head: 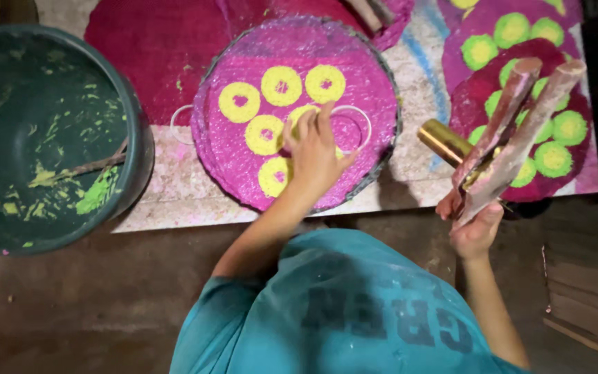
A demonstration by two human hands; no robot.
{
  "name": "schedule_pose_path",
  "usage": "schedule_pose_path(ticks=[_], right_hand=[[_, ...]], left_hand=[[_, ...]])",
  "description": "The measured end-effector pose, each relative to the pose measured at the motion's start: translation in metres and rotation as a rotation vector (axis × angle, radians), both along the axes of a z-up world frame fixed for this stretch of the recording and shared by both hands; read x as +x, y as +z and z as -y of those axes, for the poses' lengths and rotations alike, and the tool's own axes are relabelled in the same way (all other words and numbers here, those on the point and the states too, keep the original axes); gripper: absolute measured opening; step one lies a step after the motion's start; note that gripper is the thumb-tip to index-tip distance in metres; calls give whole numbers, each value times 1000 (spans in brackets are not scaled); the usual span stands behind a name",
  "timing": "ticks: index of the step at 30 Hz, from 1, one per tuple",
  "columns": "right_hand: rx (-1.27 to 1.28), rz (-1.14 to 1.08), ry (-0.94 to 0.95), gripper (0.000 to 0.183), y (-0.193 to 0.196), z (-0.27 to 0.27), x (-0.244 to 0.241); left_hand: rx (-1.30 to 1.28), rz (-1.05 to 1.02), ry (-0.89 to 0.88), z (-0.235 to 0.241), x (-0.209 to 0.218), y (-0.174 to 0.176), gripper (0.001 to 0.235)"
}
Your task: The person scoops green paste from a bucket using a wooden tool and applies it into circular molds on a pink tray. They repeatedly fill the molds and smooth the paste to form ring-shaped decorative items.
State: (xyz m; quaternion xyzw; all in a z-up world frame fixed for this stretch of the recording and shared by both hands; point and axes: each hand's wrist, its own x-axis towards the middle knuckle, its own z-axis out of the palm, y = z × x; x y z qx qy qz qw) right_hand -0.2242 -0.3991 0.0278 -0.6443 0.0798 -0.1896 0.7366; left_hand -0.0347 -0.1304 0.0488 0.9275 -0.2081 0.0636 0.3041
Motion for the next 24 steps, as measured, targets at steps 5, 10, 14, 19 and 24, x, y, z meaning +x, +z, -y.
schedule_pose_path(ticks=[5, 10, 14, 19, 24], right_hand=[[-43, 24, 22, 81, 31, -3, 0], [-705, 86, 337, 81, 109, -26, 11], [-1336, 490, 428, 71, 188, -58, 42], [-1482, 1037, 765, 52, 247, -98, 124], [-867, 283, 1521, 57, 240, -162, 135]], left_hand=[[8, -15, -167, 23, 33, 44, 114], [-210, 79, -779, 0, -18, 121, 47], [-144, -473, -935, -45, -44, 166, 29], [-217, -492, -1175, -81, -44, 186, 33], [81, -486, -813, -163, -64, 204, 32]])
